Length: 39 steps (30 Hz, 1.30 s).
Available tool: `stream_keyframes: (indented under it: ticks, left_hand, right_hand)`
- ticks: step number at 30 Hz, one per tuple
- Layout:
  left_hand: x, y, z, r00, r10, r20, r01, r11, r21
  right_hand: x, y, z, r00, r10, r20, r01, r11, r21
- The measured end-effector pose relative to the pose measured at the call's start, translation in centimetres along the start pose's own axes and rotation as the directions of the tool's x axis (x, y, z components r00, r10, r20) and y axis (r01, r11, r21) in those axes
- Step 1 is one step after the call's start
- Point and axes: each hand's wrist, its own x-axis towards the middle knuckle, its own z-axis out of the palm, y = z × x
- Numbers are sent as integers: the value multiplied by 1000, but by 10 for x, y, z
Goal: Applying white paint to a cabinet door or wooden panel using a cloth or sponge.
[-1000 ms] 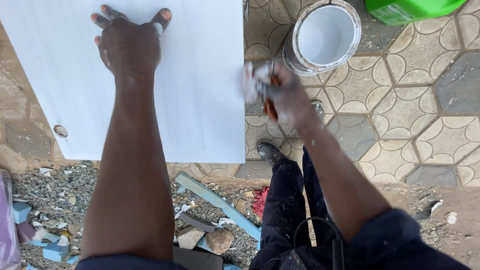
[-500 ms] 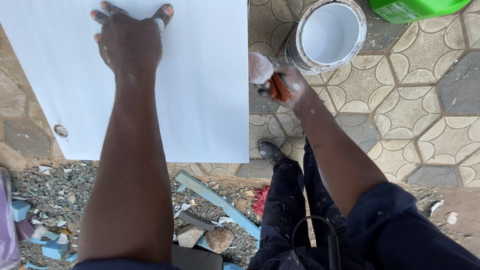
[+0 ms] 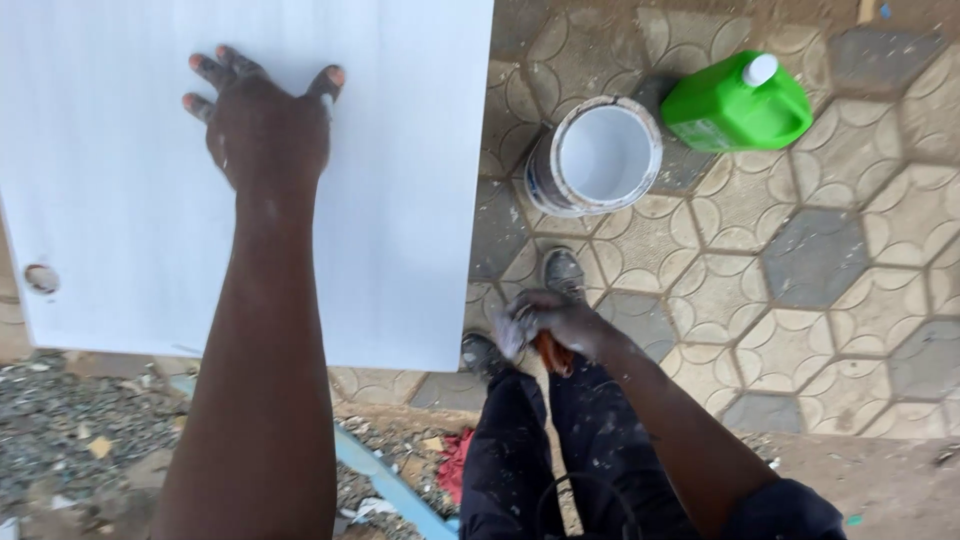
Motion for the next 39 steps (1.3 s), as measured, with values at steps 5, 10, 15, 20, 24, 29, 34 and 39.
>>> stream_keyframes:
  ticks: [5,10,15,20,24,29,34,39]
  left_hand:
    - [-117,6,39,909,258,-327,-394,789,-472]
    - [-215,63,115,798,412,-441,-601,597,-531]
    - [-217,104,129,777,367,-512,-630,477,-613]
    - [-213,114,175,888,373,-267,-446,561,-698]
    - [-223,115,215,967,252,25,-153,659,-736]
    - [-226,113,234,957,259,133,-75,661,-747]
    - [-214,116,264,974,188,130,-7,591,-807]
    - [-202,139,342,831,105,547,557,-153,-817]
  right_hand:
    - [-41,-169,-38,863,-193,-467,27,940,-340]
    - [42,-187,-108,794,-306,-526,-17,853,-522]
    - [128,-178,-151,808,-256,-530,-426,367,-827]
    - [157,-168,-177,786,-178,-591,-530,298,-794]
    - [168,-161,-191,791,-166,-588,-547,238,-803]
    - [157,-181,-167,772,-121,-623,-501,486,-716]
    - [169,-150,-232,631,258,-731,-407,913,-30]
    - [130,-157,-231,899,256,-356,-166,950,264]
